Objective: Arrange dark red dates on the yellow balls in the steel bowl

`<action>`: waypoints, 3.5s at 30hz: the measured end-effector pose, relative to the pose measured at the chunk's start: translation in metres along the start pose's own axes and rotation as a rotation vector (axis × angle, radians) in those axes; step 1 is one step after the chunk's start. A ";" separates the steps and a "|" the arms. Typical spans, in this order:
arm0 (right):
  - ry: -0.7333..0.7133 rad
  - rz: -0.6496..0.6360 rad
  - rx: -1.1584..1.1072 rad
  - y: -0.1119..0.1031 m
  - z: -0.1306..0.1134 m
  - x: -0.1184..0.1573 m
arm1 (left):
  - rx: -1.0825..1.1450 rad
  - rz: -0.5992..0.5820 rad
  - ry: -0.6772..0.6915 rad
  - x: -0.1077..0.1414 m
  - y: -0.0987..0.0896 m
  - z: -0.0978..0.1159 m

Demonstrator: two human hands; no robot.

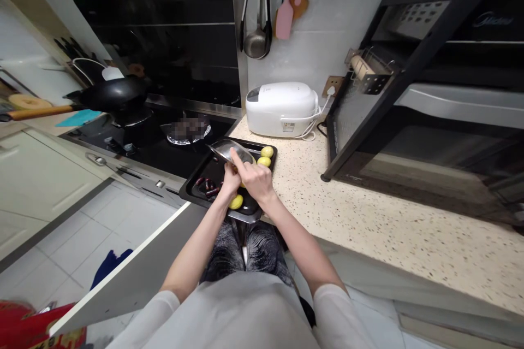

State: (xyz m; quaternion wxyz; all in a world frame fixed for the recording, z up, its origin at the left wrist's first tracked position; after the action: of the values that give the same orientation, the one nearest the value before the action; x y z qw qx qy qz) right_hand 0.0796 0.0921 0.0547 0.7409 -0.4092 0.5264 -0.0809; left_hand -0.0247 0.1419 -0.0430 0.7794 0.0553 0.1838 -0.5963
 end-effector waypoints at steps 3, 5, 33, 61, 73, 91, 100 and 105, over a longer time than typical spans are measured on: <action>0.212 0.033 -0.058 -0.005 0.026 0.005 | -0.047 0.045 -0.032 0.000 -0.010 0.003; 0.368 0.057 -0.096 -0.009 0.046 0.013 | -0.083 0.018 -0.023 -0.001 -0.010 0.009; 1.445 0.097 -1.019 -0.044 0.138 0.218 | -0.439 -0.367 0.047 0.034 -0.011 0.045; 1.073 0.073 -0.192 -0.096 0.127 0.189 | -0.345 -0.201 0.319 0.079 -0.030 0.079; 0.699 -0.199 -0.806 -0.069 0.029 0.126 | -0.088 -0.412 0.522 0.129 0.006 0.121; 0.774 -0.420 -0.236 -0.028 0.100 0.143 | -0.467 -0.796 0.557 0.135 0.027 0.112; 0.811 -0.403 -0.162 -0.036 0.100 0.140 | -0.474 -0.799 0.597 0.134 0.025 0.117; 0.793 -0.353 -0.198 -0.039 0.099 0.142 | -0.504 -0.662 0.560 0.117 0.007 0.119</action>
State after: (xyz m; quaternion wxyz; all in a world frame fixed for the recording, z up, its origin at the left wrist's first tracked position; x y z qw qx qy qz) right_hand 0.2371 0.0407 -0.0090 0.4137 -0.4990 0.6971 -0.3063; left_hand 0.0337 0.0012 0.0248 0.4583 -0.0381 0.5319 -0.7110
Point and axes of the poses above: each hand's wrist, its own x-axis away from the middle knuckle, its own y-axis out of the palm, z = x × y, the point moved 6 cm from there along -x, towards the middle knuckle, and after that the axes turned 3 degrees about x, right-handed, at the moved point
